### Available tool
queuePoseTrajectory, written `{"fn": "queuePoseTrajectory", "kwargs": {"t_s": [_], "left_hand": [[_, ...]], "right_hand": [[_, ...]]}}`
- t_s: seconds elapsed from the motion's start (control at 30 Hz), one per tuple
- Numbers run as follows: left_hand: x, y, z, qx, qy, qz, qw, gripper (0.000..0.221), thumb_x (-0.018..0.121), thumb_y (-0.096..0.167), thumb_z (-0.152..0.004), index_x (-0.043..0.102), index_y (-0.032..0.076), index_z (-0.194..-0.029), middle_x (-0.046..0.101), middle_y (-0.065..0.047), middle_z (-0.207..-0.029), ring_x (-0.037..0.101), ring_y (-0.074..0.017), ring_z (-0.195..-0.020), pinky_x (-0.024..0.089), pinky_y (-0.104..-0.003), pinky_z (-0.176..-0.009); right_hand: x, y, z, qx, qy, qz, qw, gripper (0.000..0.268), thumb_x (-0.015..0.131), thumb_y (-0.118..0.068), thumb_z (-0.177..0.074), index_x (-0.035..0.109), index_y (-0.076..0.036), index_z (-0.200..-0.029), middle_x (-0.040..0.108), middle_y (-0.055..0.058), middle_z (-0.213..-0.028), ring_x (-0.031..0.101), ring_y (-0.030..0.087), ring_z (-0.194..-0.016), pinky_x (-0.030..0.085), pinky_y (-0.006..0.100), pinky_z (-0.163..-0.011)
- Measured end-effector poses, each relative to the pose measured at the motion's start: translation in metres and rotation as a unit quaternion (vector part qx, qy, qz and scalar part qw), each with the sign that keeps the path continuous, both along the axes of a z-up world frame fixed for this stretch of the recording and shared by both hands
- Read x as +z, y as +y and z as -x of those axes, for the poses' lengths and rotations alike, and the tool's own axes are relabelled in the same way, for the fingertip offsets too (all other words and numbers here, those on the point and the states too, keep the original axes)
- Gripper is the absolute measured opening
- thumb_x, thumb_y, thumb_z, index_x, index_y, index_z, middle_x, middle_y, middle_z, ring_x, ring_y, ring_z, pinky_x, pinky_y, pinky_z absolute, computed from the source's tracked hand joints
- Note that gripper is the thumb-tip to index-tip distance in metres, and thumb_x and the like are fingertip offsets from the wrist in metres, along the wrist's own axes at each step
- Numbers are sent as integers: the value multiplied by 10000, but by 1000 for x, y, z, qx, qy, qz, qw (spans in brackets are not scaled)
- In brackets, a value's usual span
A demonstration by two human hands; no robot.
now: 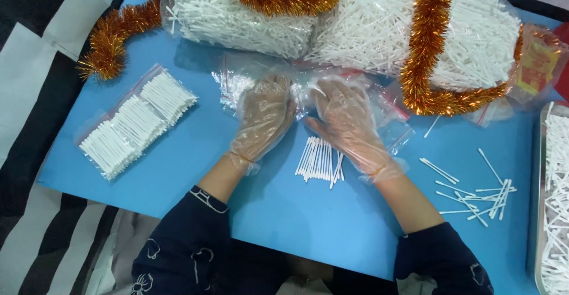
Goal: The person, wearing clear plastic gloves, counts and organizes white cotton swabs into small plastic bags at a blue table. They take groups of swabs from a metal tray and large bulk bags, align them into neat rows, and slide them into individual clear re-sealable bags.
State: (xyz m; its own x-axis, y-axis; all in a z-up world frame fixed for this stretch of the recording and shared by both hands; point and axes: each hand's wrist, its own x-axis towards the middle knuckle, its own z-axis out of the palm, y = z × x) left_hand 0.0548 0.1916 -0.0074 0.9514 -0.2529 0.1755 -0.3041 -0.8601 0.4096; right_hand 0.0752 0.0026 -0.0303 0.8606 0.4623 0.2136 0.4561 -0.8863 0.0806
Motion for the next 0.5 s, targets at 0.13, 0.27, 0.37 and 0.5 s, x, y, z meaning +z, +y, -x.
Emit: {"fn": "queuePoseTrajectory", "kwargs": {"t_s": [0.13, 0.27, 0.37, 0.5], "left_hand": [[-6, 2, 0, 21, 13, 0, 1000, 411, 675, 402, -885, 622, 127, -1185, 653, -131, -1126, 669, -328, -1092, 558, -442, -878], [-13, 0, -2, 40, 31, 0, 999, 453, 670, 445, -873, 625, 108, -1172, 662, -140, -1105, 672, -333, -1086, 561, -443, -878], [-17, 1, -8, 50, 42, 1, 998, 484, 667, 474, -865, 627, 95, -1163, 668, -146, -1091, 674, -337, -1082, 562, -444, -878], [-19, -1, -16, 56, 51, 0, 997, 516, 664, 502, -857, 628, 82, -1154, 674, -152, -1077, 676, -340, -1078, 564, -445, -878]], "right_hand": [[-18, 10, -21, 11, 51, 33, 998, 390, 708, -446, -895, 708, -199, -1196, 704, 68, -1250, 617, 264, -1237, 455, 472, -1017], [-46, 3, -36, 10, 48, 25, 998, 188, 668, -372, -922, 761, -221, -985, 778, 22, -1038, 707, 205, -1077, 501, 395, -940], [-38, 2, -28, -37, 110, -80, 990, 158, 677, -286, -955, 752, -156, -1007, 763, 79, -1022, 696, 271, -1090, 507, 427, -932], [-24, -2, -20, -5, 47, -71, 996, 155, 664, -279, -955, 754, -155, -935, 768, 71, -930, 735, 259, -963, 563, 401, -855]]}}
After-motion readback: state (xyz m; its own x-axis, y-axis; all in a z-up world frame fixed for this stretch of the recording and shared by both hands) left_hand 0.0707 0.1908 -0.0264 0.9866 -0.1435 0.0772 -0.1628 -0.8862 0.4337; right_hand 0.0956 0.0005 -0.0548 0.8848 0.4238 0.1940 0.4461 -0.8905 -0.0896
